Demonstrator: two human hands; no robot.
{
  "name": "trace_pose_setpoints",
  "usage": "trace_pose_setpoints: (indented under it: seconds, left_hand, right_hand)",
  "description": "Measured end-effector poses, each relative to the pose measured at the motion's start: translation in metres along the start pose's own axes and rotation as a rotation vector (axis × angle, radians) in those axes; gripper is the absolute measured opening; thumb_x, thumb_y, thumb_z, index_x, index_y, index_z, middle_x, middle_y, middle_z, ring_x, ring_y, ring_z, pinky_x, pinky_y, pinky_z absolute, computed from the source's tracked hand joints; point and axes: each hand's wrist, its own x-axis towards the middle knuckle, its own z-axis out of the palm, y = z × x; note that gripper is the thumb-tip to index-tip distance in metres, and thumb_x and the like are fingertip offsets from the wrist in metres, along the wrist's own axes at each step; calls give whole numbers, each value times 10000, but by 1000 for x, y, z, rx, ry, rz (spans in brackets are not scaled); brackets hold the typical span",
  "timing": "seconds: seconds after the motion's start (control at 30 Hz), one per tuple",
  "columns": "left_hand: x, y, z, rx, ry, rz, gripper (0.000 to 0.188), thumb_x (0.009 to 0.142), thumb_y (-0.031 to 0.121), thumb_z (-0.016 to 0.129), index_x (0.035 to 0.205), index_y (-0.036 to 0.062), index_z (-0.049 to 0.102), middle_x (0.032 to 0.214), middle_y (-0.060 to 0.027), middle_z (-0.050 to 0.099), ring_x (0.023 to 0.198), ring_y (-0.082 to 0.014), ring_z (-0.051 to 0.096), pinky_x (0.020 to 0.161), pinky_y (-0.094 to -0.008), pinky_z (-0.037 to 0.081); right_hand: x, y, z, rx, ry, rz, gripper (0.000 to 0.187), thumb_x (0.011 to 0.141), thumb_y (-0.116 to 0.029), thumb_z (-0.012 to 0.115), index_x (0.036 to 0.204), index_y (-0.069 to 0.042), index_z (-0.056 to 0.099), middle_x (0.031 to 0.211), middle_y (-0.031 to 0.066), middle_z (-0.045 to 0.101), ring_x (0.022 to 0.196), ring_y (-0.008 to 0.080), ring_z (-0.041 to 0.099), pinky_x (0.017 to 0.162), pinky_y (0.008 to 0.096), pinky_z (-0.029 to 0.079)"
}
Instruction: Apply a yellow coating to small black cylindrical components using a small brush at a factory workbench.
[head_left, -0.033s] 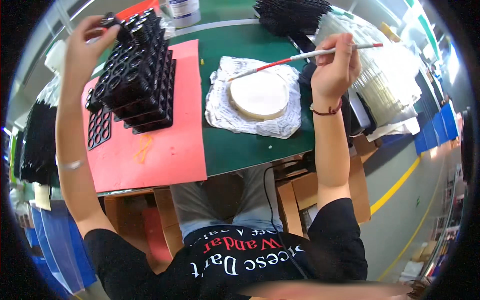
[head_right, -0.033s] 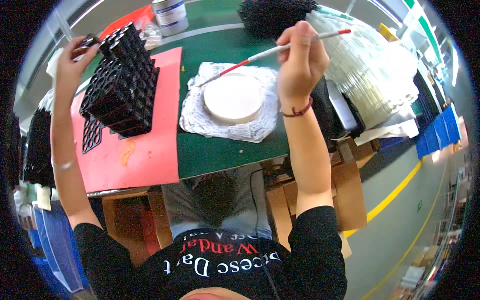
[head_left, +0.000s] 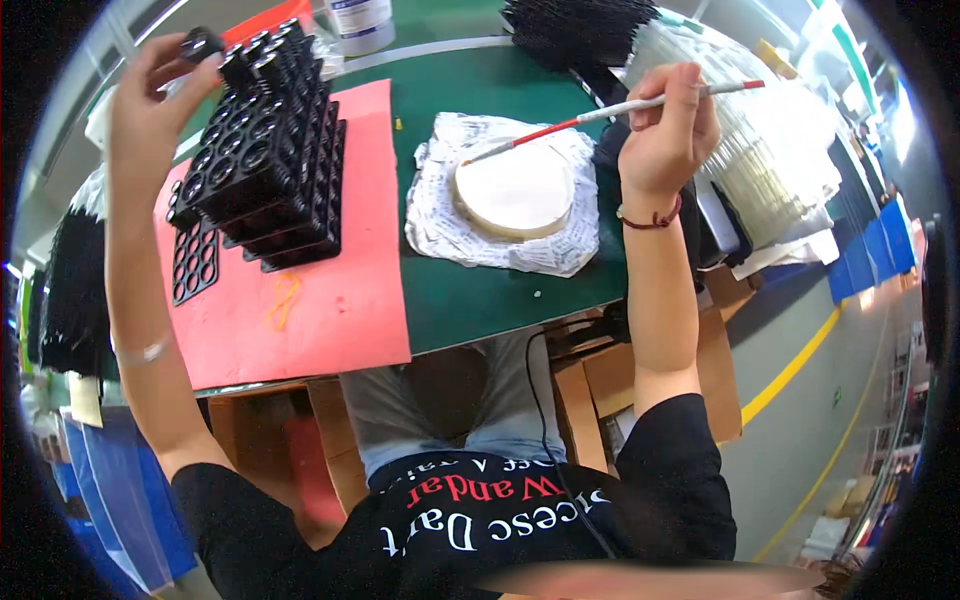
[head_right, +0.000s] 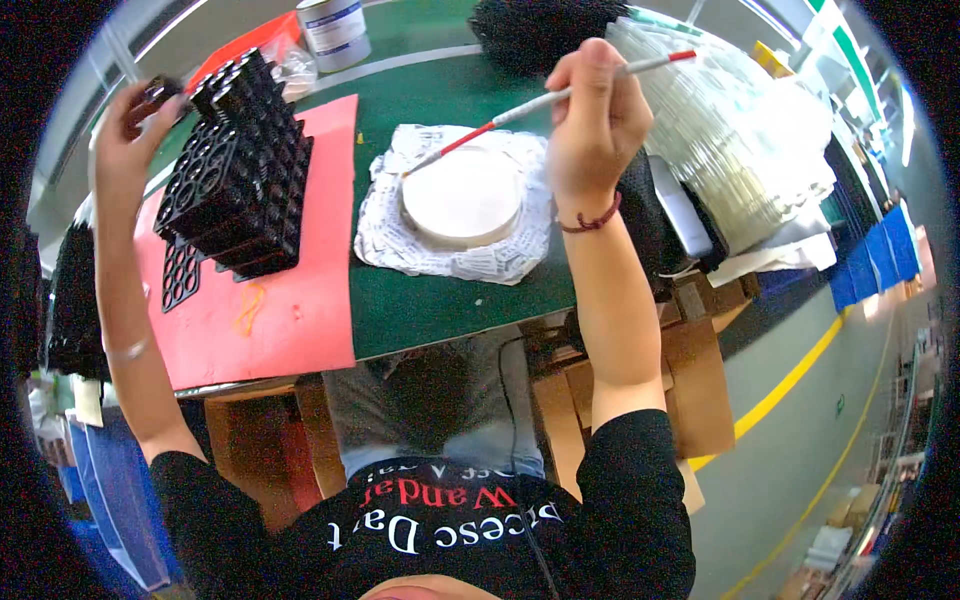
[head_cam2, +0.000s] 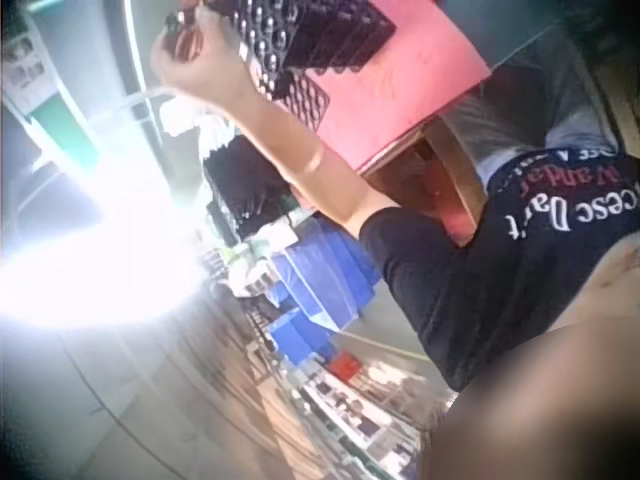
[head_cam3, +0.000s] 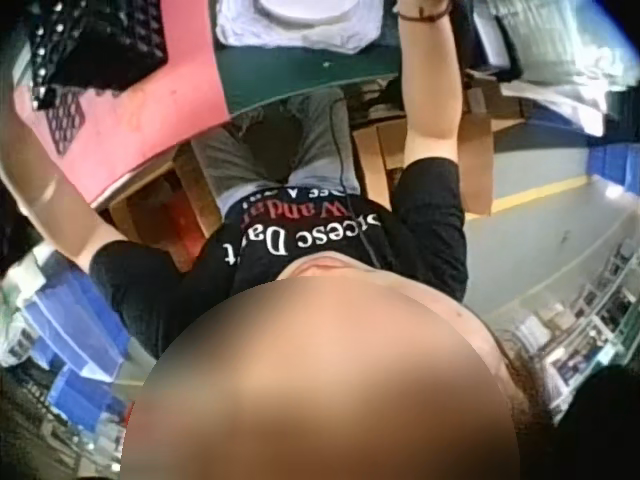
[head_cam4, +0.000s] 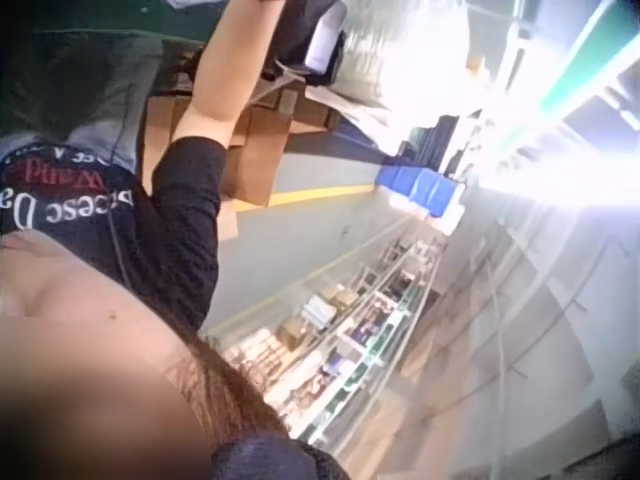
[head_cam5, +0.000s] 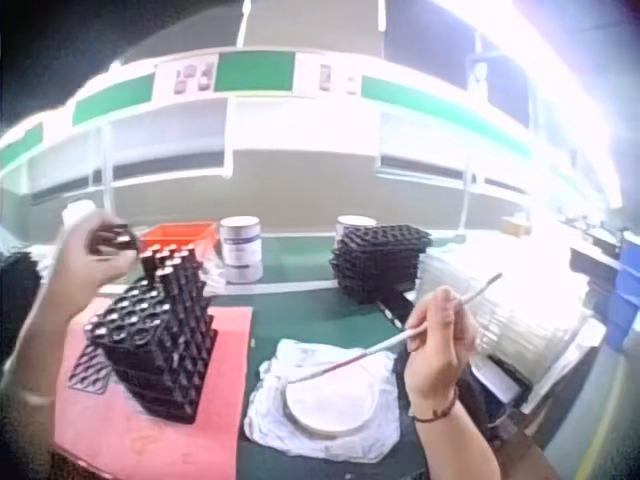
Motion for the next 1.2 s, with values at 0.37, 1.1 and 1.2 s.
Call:
trace_pose_setpoints:
  seconds: [0.37,1.1,1.2]
  left_hand:
    - [-125,91,70,-696,-665,-387,284,622,-13,611,896,8,538,858,-50,559,792,-98,545,698,-224,440]
    - [-138,58,89,-854,-591,-595,244,669,25,609,896,25,518,796,16,525,681,-20,482,558,-145,391]
    - [-139,57,89,-861,-591,-576,247,670,27,609,898,23,517,796,15,526,677,-18,478,559,-146,391]
  right_hand:
    - [-2,2,-6,-57,-65,-120,370,869,-272,419,592,-32,471,547,47,446,487,91,358,449,211,246]
    - [-10,8,6,-372,-91,-214,306,852,-204,491,608,-21,508,500,-22,458,446,25,350,421,172,264]
    - [-9,11,5,-409,-109,-198,309,842,-223,512,607,-22,526,485,-26,460,432,22,345,414,170,269]
